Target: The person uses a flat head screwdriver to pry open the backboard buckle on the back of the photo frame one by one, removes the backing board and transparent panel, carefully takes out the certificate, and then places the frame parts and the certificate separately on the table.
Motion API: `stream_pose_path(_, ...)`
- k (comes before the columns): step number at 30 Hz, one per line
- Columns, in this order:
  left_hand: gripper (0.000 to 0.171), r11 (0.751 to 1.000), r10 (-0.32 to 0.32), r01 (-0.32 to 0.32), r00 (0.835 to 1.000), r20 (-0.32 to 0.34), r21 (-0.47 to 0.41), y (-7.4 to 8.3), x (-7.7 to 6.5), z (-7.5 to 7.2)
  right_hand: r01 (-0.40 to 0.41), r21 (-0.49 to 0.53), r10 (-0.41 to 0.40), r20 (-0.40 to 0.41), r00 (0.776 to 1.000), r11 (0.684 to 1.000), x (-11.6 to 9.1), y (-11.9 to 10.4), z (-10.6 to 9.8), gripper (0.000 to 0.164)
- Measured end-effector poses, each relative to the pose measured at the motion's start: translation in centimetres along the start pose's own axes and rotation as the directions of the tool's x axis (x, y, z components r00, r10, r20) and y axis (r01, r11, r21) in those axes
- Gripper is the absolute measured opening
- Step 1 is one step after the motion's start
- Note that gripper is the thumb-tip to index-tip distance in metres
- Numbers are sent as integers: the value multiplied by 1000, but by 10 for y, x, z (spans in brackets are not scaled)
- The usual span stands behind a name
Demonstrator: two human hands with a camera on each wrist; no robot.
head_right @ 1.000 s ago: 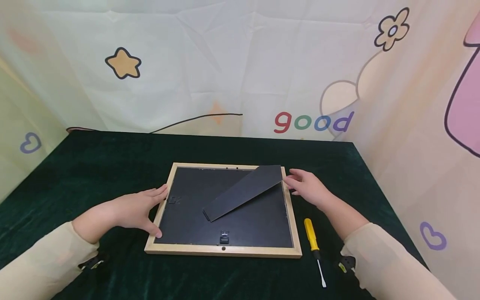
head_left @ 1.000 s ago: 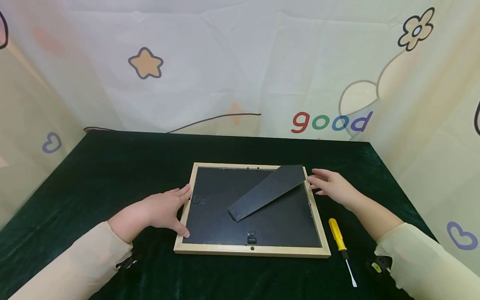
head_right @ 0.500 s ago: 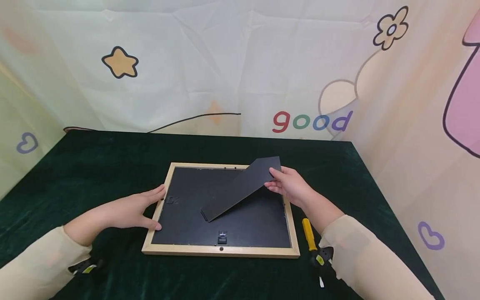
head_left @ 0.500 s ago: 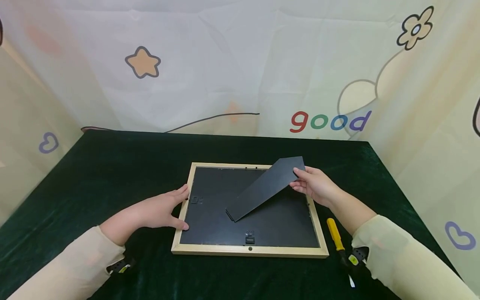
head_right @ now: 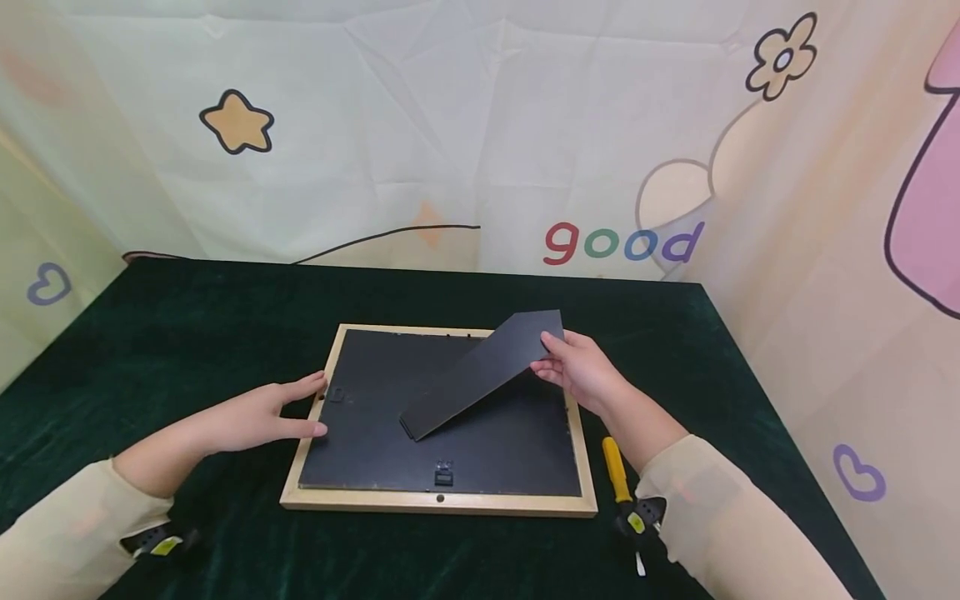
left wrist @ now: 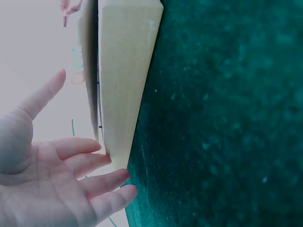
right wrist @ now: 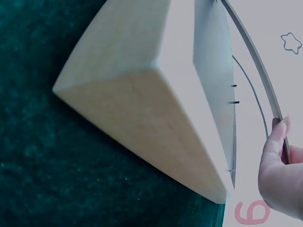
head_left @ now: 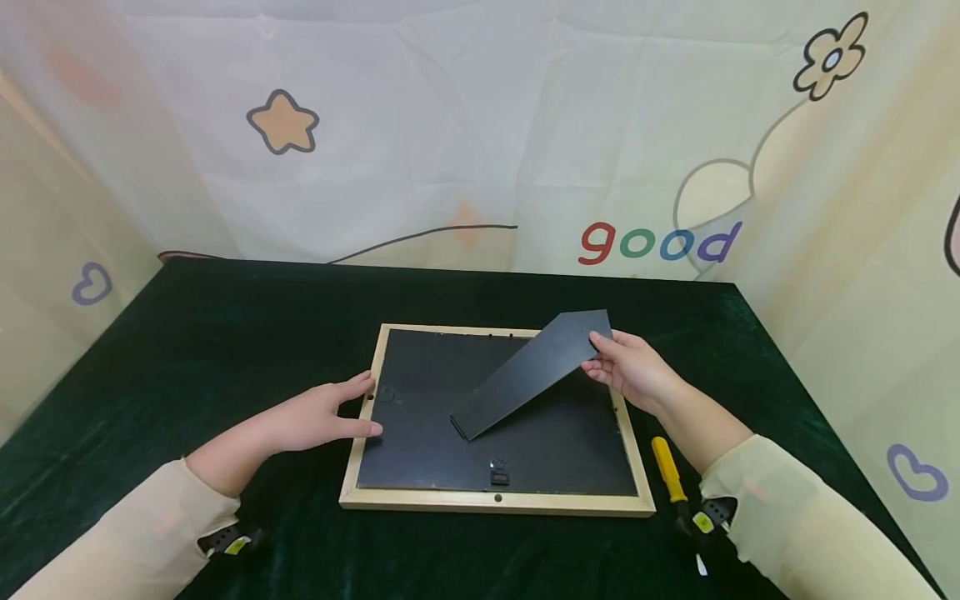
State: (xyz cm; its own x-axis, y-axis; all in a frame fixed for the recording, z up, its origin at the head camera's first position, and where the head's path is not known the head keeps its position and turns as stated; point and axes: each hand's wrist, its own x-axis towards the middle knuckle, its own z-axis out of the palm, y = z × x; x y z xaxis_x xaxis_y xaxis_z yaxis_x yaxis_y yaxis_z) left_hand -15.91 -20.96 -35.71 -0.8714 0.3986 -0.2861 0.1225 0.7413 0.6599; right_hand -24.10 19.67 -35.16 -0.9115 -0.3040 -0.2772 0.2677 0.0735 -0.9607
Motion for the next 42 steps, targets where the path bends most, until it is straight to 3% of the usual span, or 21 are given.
stream_pose_path(6, 65, 998, -5, 1, 998, -56, -59, 1, 2, 1, 1, 25, -1, -11, 1000, 1000, -1, 1, 0, 25)
stream_pose_path(9, 48, 998, -1, -9, 990, -139, -69, 2, 3, 4, -8, 45, 8, -11, 1000, 999, -1, 1, 0, 22)
stream_pose_path(12, 35, 995, -15, -8, 972, -236, -97, 4, 4, 7, -21, 63, 22, -17, 1000, 998, -1, 2, 1, 21)
stream_pose_path(15, 30, 975, -31, -28, 965, -260, -220, 5, 5, 8, -27, 72, 29, -32, 999, 997, -2, 1, 0, 21)
stream_pose_path(17, 31, 915, -18, -67, 979, -205, -397, 4, 7, 7, -25, 80, 28, -43, 999, 996, -2, 0, -1, 22)
stream_pose_path(18, 33, 862, 2, -81, 988, -157, -501, 3, 7, 7, -24, 84, 28, -47, 999, 996, -2, 0, -2, 22)
stream_pose_path(20, 39, 719, 63, -75, 997, -42, -691, 1, 8, 6, -22, 92, 26, -47, 999, 996, -2, -1, -2, 22)
stream_pose_path(21, 42, 645, 98, -58, 995, 7, -762, -1, 8, 5, -22, 96, 26, -44, 999, 995, -2, -1, -2, 22)
stream_pose_path(22, 46, 588, 135, -46, 990, 42, -807, -2, 7, 5, -24, 102, 27, -37, 999, 994, -1, -1, -2, 22)
stream_pose_path(24, 50, 516, 197, -36, 977, 77, -856, -5, 7, 5, -30, 106, 33, -26, 999, 994, -1, 0, -2, 22)
stream_pose_path(26, 49, 480, 237, -63, 970, 60, -875, -6, 6, 5, -36, 100, 37, -14, 999, 994, 0, 1, -1, 24)
stream_pose_path(30, 38, 435, 286, -151, 958, -22, -888, -7, 4, 6, -30, 24, 30, -5, 1000, 999, 1, 2, 1, 39)
stream_pose_path(35, 34, 400, 290, -200, 953, -84, -894, -8, -1, 8, 12, -141, -14, -13, 1000, 990, 2, 0, 0, 52)
stream_pose_path(38, 33, 387, 276, -204, 956, -98, -899, -7, -6, 9, 40, -321, -54, -33, 998, 946, 2, -2, 0, 56)
stream_pose_path(42, 32, 362, 286, -204, 953, -99, -910, -5, -13, 10, 48, -548, -99, -63, 993, 835, -2, -2, 0, 63)
